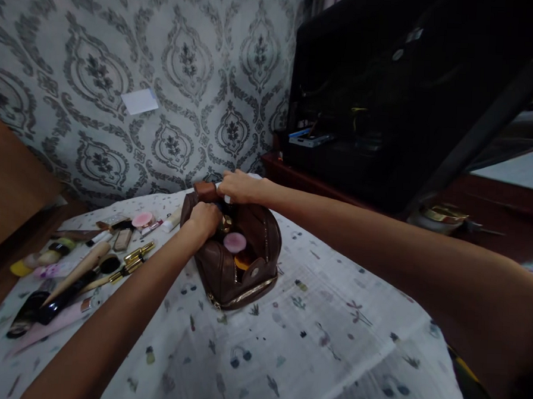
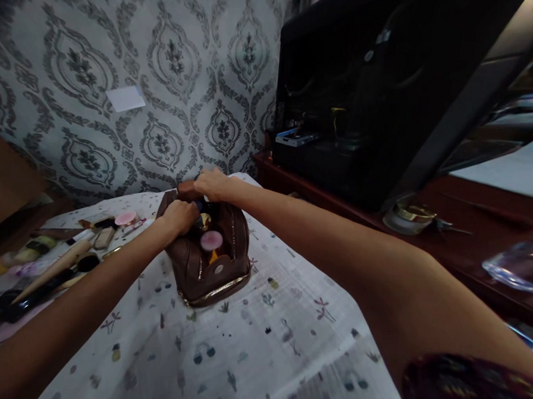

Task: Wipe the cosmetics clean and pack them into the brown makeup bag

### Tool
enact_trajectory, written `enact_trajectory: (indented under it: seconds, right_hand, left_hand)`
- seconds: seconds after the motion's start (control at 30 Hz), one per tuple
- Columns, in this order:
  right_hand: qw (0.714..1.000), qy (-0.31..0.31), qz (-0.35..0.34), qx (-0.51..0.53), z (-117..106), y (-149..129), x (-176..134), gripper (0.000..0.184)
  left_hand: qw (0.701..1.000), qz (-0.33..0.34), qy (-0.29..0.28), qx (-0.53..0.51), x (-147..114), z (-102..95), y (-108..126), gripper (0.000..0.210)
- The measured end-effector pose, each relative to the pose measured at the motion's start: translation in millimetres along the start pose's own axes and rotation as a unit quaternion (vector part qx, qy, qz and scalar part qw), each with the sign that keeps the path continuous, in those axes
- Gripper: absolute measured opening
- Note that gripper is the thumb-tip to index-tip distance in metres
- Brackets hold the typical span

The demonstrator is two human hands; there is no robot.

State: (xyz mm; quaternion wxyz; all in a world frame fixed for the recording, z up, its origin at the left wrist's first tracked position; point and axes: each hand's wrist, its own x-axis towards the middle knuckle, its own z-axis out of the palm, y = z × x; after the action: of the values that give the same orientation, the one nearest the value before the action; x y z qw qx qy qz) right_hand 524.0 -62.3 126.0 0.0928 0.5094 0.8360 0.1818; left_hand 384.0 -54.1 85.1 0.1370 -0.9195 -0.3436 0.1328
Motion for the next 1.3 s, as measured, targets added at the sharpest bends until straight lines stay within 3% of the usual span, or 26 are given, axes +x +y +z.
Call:
enact_trajectory:
  seconds: [0.2,0.6,0.93,1.3]
  right_hand:
    - [1.000,0.009,0.007,0.001,1,0,-3,0.025]
    - [1.000,-0.006,0.000,0.005,-1,0,-5,0.028]
    - [0.999,-0.002,0.022,0.031,-11,-4,-13,0.025]
    - [1.000,0.005,0.011,0.027,-3,0,-7,0.026]
  left_hand:
    - [0.998,-0.056,-0.033,0.024,8,-2.0,-4,0.047]
    - [0.996,-0.029,-0.078,0.025,1,3.1,-16,0.074]
    - [0.997,-0.033,-0.066,0.018,3,8.0,-13,0.093]
    - [0.998,-0.038,-0.034,0.022,6,18.3,-10,0.090]
